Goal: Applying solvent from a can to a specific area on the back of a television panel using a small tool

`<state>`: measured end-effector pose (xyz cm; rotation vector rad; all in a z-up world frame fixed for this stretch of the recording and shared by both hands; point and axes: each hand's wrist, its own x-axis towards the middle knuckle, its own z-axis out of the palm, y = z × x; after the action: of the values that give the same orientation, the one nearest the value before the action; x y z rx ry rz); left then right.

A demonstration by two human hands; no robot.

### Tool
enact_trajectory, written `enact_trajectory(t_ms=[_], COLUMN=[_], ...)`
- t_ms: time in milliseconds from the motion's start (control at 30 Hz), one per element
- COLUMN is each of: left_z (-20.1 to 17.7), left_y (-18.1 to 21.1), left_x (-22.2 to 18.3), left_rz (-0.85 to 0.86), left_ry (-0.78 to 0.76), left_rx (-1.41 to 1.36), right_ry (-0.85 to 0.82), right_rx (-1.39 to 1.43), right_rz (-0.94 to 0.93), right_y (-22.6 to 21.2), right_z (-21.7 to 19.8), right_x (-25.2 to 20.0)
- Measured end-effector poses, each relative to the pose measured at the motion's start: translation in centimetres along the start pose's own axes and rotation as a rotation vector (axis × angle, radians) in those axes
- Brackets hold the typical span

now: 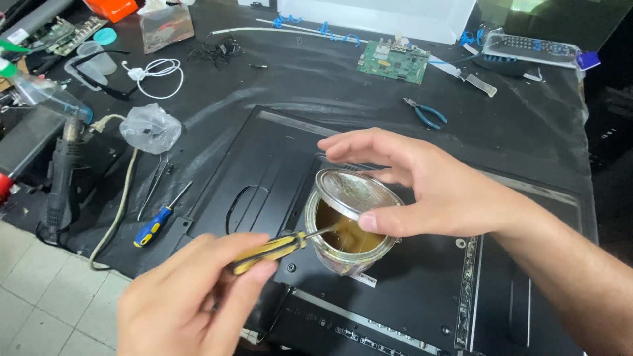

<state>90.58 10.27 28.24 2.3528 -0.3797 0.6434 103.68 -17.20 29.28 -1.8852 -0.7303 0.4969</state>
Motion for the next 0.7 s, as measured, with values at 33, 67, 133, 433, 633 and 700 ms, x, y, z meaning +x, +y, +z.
enact_trajectory(t_ms=[33, 67, 133, 433, 633, 700], left_z=[-0.2, -0.3, -0.5, 1.0, 3.0, 3.0], left_y=[0.6, 0.5, 0.3, -4.1, -5.0, -5.2], left_x=[-0.5, -0.9, -1.7, -3.8, -3.7, -4.0], left_rz=[-0.11, -0.111, -0.298, -0.601, -1.104, -1.104], left_ry=[0.107, 0.111, 0.204, 0.359, 0.128, 0.046], left_rx=[-0.04, -0.037, -0.078, -0.861, -1.152, -1.165], right_ry=[0.01, 0.008, 0.006, 0.027, 0.101, 0.106], right_rx=[-0.005, -0.006, -0.01, 0.044, 0.041, 0.052], right_rz=[0.009, 0.005, -0.024, -0.049, 0.013, -0.021], right_y=[-0.1, 0.0, 0.2, 1.0, 0.7, 1.1], right_z=[0.1, 0.1, 0.0, 0.4, 1.0, 1.1], right_x=[0.0, 0.0, 0.0, -0.2, -0.5, -0.5])
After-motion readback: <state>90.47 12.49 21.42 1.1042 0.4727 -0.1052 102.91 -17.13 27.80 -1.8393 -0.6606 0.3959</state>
